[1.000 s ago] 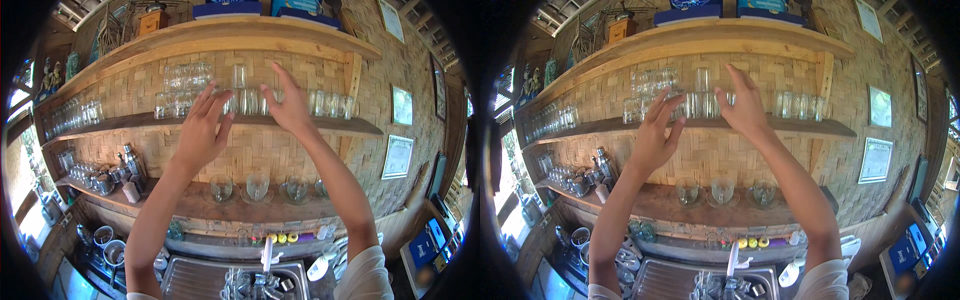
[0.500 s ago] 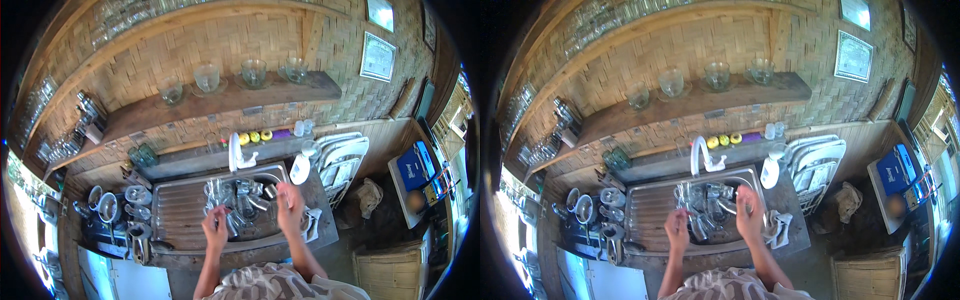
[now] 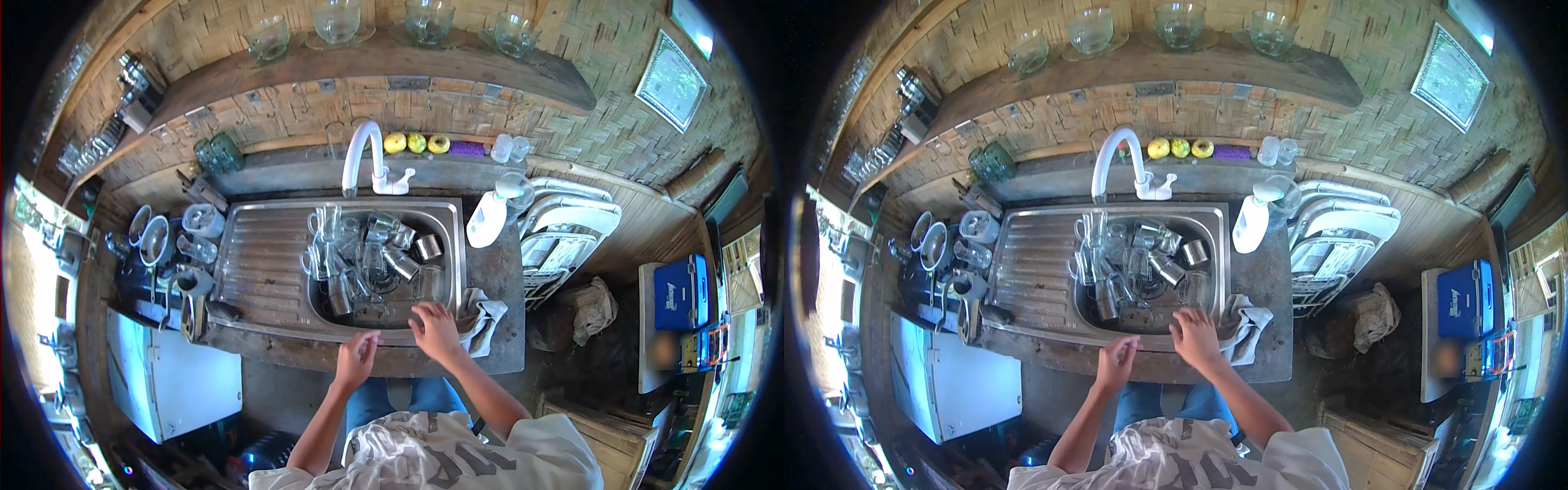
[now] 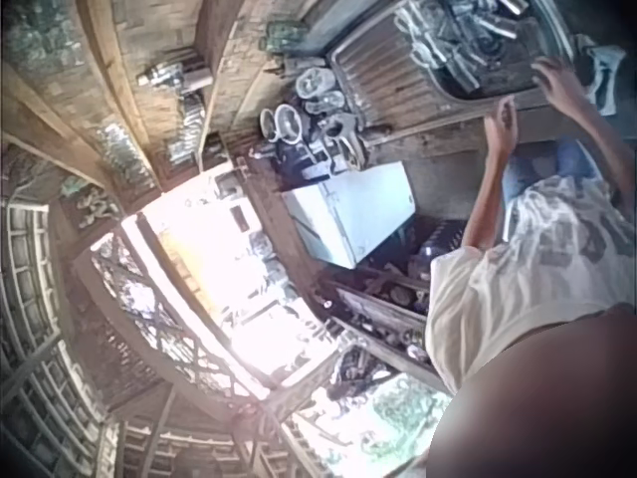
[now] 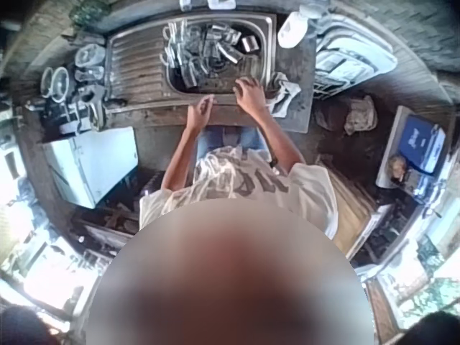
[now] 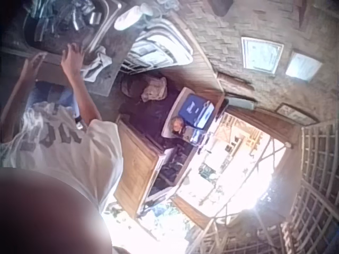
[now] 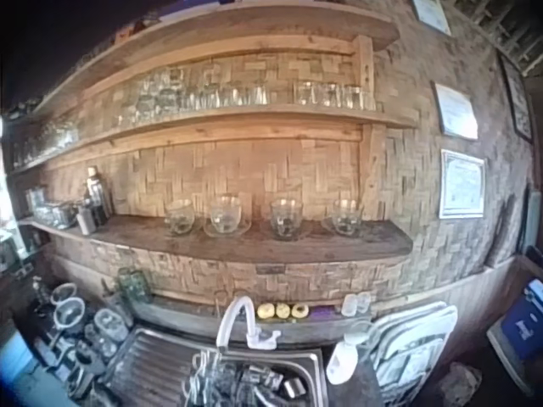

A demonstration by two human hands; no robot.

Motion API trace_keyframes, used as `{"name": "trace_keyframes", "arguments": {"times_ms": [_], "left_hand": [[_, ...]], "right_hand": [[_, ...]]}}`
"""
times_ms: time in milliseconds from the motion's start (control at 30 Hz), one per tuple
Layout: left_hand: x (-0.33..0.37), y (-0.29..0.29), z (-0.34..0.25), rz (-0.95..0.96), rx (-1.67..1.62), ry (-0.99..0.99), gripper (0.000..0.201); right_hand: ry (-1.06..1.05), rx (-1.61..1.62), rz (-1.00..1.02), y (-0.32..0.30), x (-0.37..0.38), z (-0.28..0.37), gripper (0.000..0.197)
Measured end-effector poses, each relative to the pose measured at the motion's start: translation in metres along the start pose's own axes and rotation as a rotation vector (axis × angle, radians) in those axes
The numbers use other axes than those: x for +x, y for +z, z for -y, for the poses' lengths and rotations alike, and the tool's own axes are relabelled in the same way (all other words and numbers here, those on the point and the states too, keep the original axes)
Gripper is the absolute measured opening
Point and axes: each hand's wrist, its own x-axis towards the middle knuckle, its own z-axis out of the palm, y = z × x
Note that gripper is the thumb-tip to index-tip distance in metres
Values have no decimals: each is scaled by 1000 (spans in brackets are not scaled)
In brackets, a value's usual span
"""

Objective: Drying clean drinking glasses with a cloth and organizing them onto a wooden shelf.

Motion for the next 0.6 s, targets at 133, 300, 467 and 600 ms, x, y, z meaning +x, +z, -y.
{"name": "trace_keyframes", "arguments": {"times_ms": [133, 300, 467, 600], "left_hand": [[43, 13, 0, -149, 45, 116, 15], [83, 14, 20, -191, 213, 188, 15], [100, 16, 23, -223, 260, 224, 13], [85, 9, 20, -259, 187, 148, 14]], "right_hand": [[-15, 57, 32, 1, 53, -30, 32], [-13, 17, 99, 19, 126, -39, 61], [77, -68, 122, 43, 174, -48, 67], [35, -131, 121, 55, 175, -59, 63]]}}
